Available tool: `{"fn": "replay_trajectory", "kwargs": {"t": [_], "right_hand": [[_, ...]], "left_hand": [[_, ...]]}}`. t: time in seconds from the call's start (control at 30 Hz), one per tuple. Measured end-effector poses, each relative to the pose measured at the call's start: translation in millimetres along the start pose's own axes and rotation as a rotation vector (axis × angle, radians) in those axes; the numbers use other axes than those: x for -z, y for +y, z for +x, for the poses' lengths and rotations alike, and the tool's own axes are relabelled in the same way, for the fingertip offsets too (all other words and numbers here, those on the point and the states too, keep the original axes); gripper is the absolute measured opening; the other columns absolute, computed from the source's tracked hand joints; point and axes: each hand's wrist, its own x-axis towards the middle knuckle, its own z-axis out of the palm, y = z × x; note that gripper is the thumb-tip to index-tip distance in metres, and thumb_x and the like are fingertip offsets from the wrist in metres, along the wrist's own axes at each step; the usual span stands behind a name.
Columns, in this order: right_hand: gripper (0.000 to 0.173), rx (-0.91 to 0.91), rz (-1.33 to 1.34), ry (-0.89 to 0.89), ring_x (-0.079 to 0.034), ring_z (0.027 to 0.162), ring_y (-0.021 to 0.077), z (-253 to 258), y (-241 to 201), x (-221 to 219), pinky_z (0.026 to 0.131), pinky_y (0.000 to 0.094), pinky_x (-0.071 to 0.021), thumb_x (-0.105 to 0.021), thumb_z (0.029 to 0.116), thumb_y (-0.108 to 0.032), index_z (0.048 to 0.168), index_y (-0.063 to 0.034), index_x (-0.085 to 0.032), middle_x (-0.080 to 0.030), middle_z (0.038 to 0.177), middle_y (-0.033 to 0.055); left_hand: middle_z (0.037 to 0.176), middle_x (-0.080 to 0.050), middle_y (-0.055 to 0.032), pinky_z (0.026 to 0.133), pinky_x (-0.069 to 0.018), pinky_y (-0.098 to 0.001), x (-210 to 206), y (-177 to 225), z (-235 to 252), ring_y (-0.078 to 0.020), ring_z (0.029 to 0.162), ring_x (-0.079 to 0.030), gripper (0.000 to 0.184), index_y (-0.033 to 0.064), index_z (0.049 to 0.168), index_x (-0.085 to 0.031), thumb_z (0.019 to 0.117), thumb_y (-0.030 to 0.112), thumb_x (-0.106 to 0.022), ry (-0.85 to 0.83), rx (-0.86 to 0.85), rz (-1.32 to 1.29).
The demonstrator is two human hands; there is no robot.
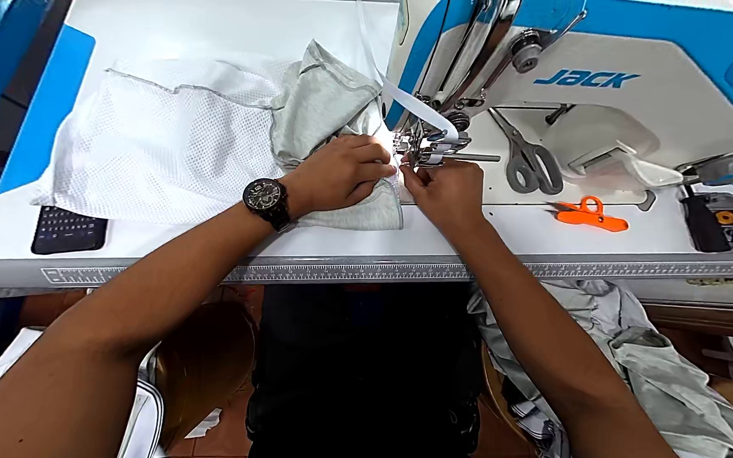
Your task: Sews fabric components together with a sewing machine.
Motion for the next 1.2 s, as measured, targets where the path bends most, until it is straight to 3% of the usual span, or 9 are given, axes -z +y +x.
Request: {"fn": "replay_trajectory", "kwargs": {"t": [0.07, 0.4, 0.6, 0.7, 0.83, 1.0, 1.07, 1.1, 1.2], "right_hand": [[0.035, 0.028, -0.024, 0.048, -0.059, 0.050, 0.0273, 0, 0, -5, 0.047, 0.0448, -0.0401, -0.063, 0.0958, -0.023, 0.067, -0.0043, -0.065, -0.059, 0.056, 0.0107], [0.014, 0.034, -0.068, 0.107, -0.073, 0.071, 0.0314, 6, 1, -11, 0.058, 0.0494, -0.0523, -0.070, 0.0903, -0.020, 0.089, -0.0082, -0.077, -0.075, 0.080, 0.0132], [0.021, -0.079, 0.002, -0.019, -0.066, 0.061, 0.0296, -5, -2, 5, 0.051, 0.0480, -0.0470, -0.064, 0.0948, -0.021, 0.089, -0.0051, -0.077, -0.070, 0.072, 0.0121], [0.020, -0.122, 0.152, -0.031, -0.070, 0.083, 0.0247, -22, -3, 15, 0.073, 0.0432, -0.0572, -0.065, 0.0978, -0.020, 0.103, -0.0060, -0.077, -0.073, 0.091, 0.0090], [0.030, -0.039, 0.230, -0.131, -0.062, 0.123, 0.0276, -35, -10, 16, 0.099, 0.0508, -0.0486, -0.059, 0.1020, -0.029, 0.123, -0.0142, -0.075, -0.070, 0.128, 0.0064], [0.032, -0.007, 0.174, -0.168, -0.058, 0.128, 0.0246, -36, -8, 13, 0.103, 0.0515, -0.0448, -0.051, 0.1008, -0.015, 0.120, -0.0191, -0.076, -0.069, 0.132, -0.0003], [0.031, -0.036, 0.187, -0.169, -0.059, 0.128, 0.0234, -37, -8, 15, 0.104, 0.0513, -0.0444, -0.052, 0.1007, -0.014, 0.118, -0.0185, -0.077, -0.069, 0.132, -0.0011], [0.029, -0.069, 0.222, -0.166, -0.060, 0.126, 0.0228, -40, -9, 18, 0.104, 0.0517, -0.0445, -0.053, 0.1007, -0.014, 0.115, -0.0169, -0.077, -0.070, 0.130, -0.0007], [0.024, -0.192, 0.438, -0.117, -0.067, 0.114, 0.0207, -58, -19, 30, 0.099, 0.0513, -0.0499, -0.056, 0.0987, -0.013, 0.109, -0.0118, -0.077, -0.074, 0.115, 0.0034]], "left_hand": [[0.118, -0.070, -0.0138, 0.104, -0.0485, -0.0475, 0, -1, 1, -0.0334, 0.118, -0.063, 0.035, 0.0073, 0.120, -0.074, 0.1019, 0.014, -0.045, 0.005, -0.008, -0.001], [0.112, -0.071, -0.0148, 0.099, -0.0505, -0.0447, 0, -12, 11, -0.0329, 0.112, -0.065, 0.029, 0.0030, 0.109, -0.075, 0.0989, 0.011, -0.049, 0.052, -0.028, 0.005], [0.110, -0.072, -0.0145, 0.102, -0.0499, -0.0435, 0, -13, 10, -0.0320, 0.113, -0.066, 0.026, 0.0022, 0.104, -0.074, 0.0988, 0.011, -0.050, 0.069, -0.027, -0.009], [0.112, -0.072, -0.0141, 0.100, -0.0507, -0.0438, 0, -17, 10, -0.0315, 0.114, -0.066, 0.025, 0.0030, 0.105, -0.074, 0.0996, 0.012, -0.051, 0.075, -0.036, -0.023], [0.113, -0.072, -0.0141, 0.104, -0.0478, -0.0472, 3, -24, 12, -0.0318, 0.115, -0.066, 0.026, 0.0039, 0.105, -0.074, 0.1011, 0.013, -0.051, 0.041, -0.065, -0.003], [0.092, -0.071, -0.0191, 0.112, -0.0332, -0.0681, 52, -13, 41, -0.0416, 0.104, -0.068, 0.023, 0.0013, 0.089, -0.069, 0.0934, 0.020, -0.056, -0.408, -0.144, 0.221], [0.076, -0.066, -0.0154, 0.092, -0.0477, -0.0637, 90, 7, 52, -0.0382, 0.083, -0.068, 0.027, 0.0040, 0.087, -0.068, 0.0931, 0.030, -0.064, -0.693, 0.028, 0.351], [0.072, -0.062, -0.0151, 0.075, -0.0493, -0.0615, 110, 17, 58, -0.0383, 0.077, -0.066, 0.034, 0.0051, 0.085, -0.067, 0.0947, 0.038, -0.065, -0.823, 0.166, 0.372], [0.061, -0.054, -0.0080, 0.059, -0.0445, -0.0502, 166, 26, 63, -0.0257, 0.061, -0.057, 0.048, 0.0075, 0.073, -0.066, 0.0977, 0.049, -0.065, -1.015, 0.457, 0.195]]}}
